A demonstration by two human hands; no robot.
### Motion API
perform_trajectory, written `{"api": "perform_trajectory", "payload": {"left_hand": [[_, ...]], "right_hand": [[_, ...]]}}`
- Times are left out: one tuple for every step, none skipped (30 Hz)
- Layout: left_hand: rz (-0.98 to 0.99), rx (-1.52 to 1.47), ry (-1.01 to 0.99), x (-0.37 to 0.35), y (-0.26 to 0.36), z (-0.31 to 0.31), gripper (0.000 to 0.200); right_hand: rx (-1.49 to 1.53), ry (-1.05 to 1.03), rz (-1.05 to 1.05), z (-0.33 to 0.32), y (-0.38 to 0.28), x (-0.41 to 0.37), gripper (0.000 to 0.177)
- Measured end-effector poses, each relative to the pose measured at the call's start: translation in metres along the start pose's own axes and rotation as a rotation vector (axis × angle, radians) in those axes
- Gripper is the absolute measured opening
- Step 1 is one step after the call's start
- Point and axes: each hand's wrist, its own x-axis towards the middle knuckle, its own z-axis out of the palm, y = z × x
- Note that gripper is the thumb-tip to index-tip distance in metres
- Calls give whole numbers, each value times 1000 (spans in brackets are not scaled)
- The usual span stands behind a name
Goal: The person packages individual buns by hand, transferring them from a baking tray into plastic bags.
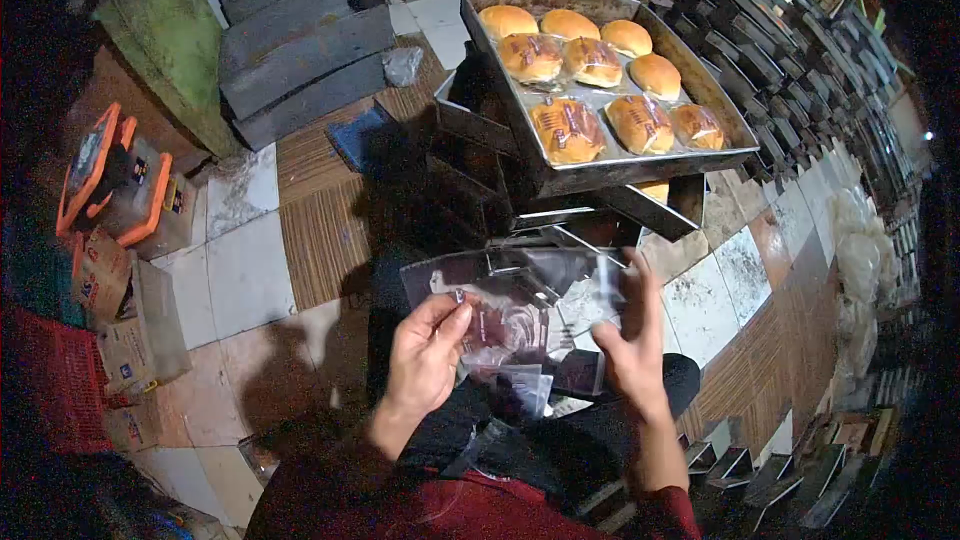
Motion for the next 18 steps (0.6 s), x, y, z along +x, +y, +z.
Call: {"api": "perform_trajectory", "payload": {"left_hand": [[-28,2,56,-1,-4,0,16],[-53,5,110,1,-6,-1,18],[-59,-4,112,2,-3,-7,18],[-128,228,25,1,6,-18,17],[-194,459,-67,2,11,-23,17],[-201,380,-54,5,15,-21,12],[-208,366,-50,7,17,-22,12],[-104,628,0,10,19,-25,10],[9,887,50,15,20,-27,9],[3,768,247,20,10,-34,13],[111,818,253,30,8,-48,15],[242,886,302,38,8,-47,18],[368,951,350,45,8,-46,22],[358,942,345,49,2,-53,22],[183,699,417,50,-7,-63,17],[13,456,482,52,-14,-72,17],[11,453,478,58,-19,-77,17],[-69,158,551,63,-25,-80,21]], "right_hand": [[142,-194,175,-7,6,7,35],[146,-209,299,-11,13,11,28],[146,-227,429,-13,17,14,21],[101,-215,398,-9,7,24,13],[-140,-258,280,-8,2,34,12],[-292,-358,237,-12,-4,45,13],[-446,-462,195,-14,-13,56,14],[-665,-357,243,-6,-31,63,14],[-857,-187,4,5,-27,63,23],[-769,-447,-1,12,-34,64,23],[-667,-698,-5,18,-45,68,24],[-735,-800,-43,24,-50,78,20],[-604,-546,-158,21,-51,94,19],[-563,-43,-507,14,-15,120,15],[-658,139,-227,-2,-25,170,21],[-679,174,-215,-16,-31,220,28],[-748,200,-280,-32,-21,267,33],[-942,243,-385,-51,2,311,36]]}}
